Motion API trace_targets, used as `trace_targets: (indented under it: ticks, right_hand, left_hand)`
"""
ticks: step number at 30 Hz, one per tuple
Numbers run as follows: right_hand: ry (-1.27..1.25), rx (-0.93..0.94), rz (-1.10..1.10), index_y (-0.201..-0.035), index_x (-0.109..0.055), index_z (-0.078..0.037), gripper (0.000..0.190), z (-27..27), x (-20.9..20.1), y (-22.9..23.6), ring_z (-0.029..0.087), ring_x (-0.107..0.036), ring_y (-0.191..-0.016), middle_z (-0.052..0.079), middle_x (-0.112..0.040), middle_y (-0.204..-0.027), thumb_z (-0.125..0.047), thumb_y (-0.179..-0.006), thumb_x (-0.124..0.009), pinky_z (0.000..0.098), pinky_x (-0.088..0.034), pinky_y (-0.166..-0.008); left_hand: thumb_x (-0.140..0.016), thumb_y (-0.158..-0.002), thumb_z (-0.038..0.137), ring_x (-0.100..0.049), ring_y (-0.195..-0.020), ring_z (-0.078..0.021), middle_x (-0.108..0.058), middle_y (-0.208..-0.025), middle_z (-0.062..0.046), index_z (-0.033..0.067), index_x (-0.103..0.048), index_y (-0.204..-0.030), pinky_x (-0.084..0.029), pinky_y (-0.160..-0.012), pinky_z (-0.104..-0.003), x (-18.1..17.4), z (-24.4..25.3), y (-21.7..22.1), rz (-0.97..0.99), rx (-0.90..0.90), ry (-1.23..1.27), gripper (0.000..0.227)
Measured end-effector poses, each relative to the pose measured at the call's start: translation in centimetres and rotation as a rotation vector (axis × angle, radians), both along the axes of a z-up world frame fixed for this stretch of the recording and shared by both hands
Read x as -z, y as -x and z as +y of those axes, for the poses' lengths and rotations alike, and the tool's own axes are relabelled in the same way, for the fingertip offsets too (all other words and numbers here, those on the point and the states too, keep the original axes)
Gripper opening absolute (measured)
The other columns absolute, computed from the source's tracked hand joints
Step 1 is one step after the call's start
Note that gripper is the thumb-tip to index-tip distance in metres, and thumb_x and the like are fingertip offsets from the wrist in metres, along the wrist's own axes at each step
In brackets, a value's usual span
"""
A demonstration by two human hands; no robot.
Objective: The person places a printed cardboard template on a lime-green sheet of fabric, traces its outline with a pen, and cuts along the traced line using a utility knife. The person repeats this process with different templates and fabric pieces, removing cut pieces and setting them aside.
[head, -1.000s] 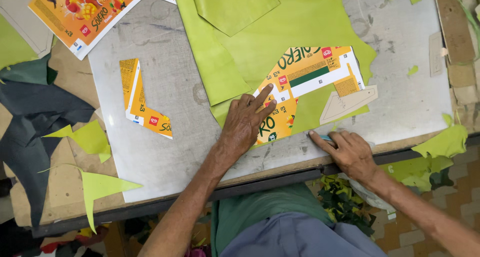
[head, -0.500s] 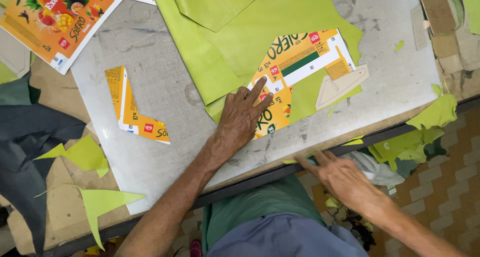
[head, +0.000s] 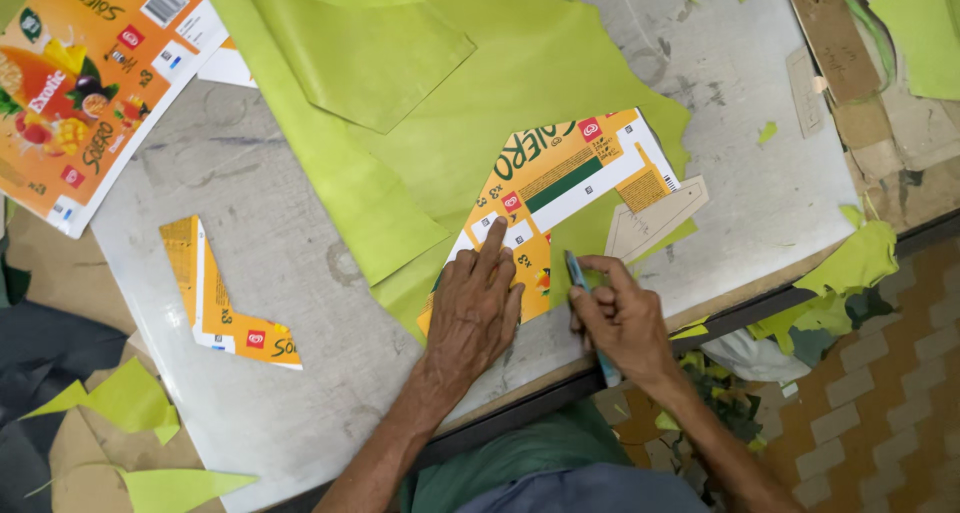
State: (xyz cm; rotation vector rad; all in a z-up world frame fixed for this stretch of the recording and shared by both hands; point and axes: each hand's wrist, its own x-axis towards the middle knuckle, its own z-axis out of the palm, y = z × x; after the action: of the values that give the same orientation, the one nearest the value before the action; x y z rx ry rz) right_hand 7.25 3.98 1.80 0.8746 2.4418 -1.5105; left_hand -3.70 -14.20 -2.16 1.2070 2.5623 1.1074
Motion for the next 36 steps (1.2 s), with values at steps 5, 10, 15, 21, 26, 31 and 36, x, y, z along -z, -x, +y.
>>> trace_targets:
  ticks: [5, 10, 15, 21, 26, 31, 36]
  right_hand:
    - [-0.23, 0.029, 0.116, -0.127, -0.058, 0.001, 0.032, -1.8, 2.0, 2.0, 0.012, -0.061, -0.045, 0.008, -0.063, -0.056, -0.009, -0.097, -0.065, 0.029, -0.045, -0.041]
    - [-0.437, -0.038, 0.226, -0.122, -0.063, 0.003, 0.032, -2.0, 2.8, 2.4, 0.015, -0.064, -0.046, 0.011, -0.062, -0.058, -0.006, -0.093, -0.069, 0.0305, -0.045, -0.041]
    - [-0.473, -0.09, 0.234, -0.123, -0.063, 0.004, 0.031, -2.1, 2.4, 2.8, 0.02, -0.066, -0.051, 0.014, -0.062, -0.061, -0.005, -0.094, -0.069, 0.0329, -0.047, -0.044]
    - [-0.379, -0.103, 0.161, -0.128, -0.06, 0.008, 0.038, -2.5, 2.5, 2.6, 0.024, -0.066, -0.048, 0.019, -0.062, -0.06, -0.003, -0.092, -0.066, 0.0369, -0.047, -0.044]
    - [-0.419, -0.135, 0.185, -0.13, -0.058, 0.01, 0.037, -5.9, 1.8, -2.4, 0.025, -0.07, -0.055, 0.021, -0.068, -0.073, -0.003, -0.095, -0.063, 0.036, -0.052, -0.048]
    - [-0.265, -0.255, -0.119, -0.135, -0.056, 0.005, 0.044, -5.9, 1.2, -6.7, 0.023, -0.069, -0.051, 0.019, -0.071, -0.07, -0.01, -0.094, -0.062, 0.0358, -0.053, -0.047]
    - [0.057, -0.086, -0.148, -0.13, -0.059, -0.008, 0.03, 6.9, -0.5, -4.2, 0.013, -0.071, -0.063, 0.008, -0.074, -0.081, -0.018, -0.102, -0.053, 0.0315, -0.057, -0.052]
  left_hand:
    - [-0.07, -0.083, 0.01, -0.052, -0.095, -0.0294, -0.044, -0.154, -0.022, -0.0022, -0.063, -0.123, -0.045, -0.084, -0.043, 0.1, 0.2, 0.2, 0.041, 0.004, 0.005, 0.042]
    - [-0.067, -0.08, 0.008, -0.05, -0.091, -0.0272, -0.043, -0.156, -0.022, 0.0095, -0.062, -0.139, -0.044, -0.082, -0.042, 0.3, 0.5, 0.1, 0.032, 0.018, 0.092, 0.059]
    - [-0.067, -0.083, 0.011, -0.053, -0.104, -0.027, -0.042, -0.158, -0.017, 0.0111, -0.057, -0.145, -0.042, -0.086, -0.042, 0.7, 0.4, 0.2, 0.062, 0.046, 0.097, 0.063]
    - [-0.067, -0.082, 0.013, -0.052, -0.118, -0.0296, -0.042, -0.157, -0.017, 0.0089, -0.056, -0.145, -0.041, -0.088, -0.043, 1.3, 0.4, 0.1, 0.074, 0.063, 0.099, 0.064]
    - [-0.067, -0.083, 0.015, -0.051, -0.117, -0.0303, -0.043, -0.156, -0.018, 0.0067, -0.058, -0.143, -0.041, -0.086, -0.043, 1.4, 0.5, 0.3, 0.098, 0.068, 0.111, 0.061]
    - [-0.067, -0.082, 0.016, -0.05, -0.118, -0.0304, -0.044, -0.155, -0.017, 0.0058, -0.059, -0.141, -0.041, -0.086, -0.043, 1.3, 0.3, -0.1, 0.117, 0.06, 0.114, 0.06]
    - [-0.067, -0.081, 0.016, -0.05, -0.116, -0.0307, -0.044, -0.154, -0.016, 0.0057, -0.06, -0.139, -0.042, -0.086, -0.044, 0.7, 0.4, 0.0, 0.121, 0.05, 0.108, 0.06]
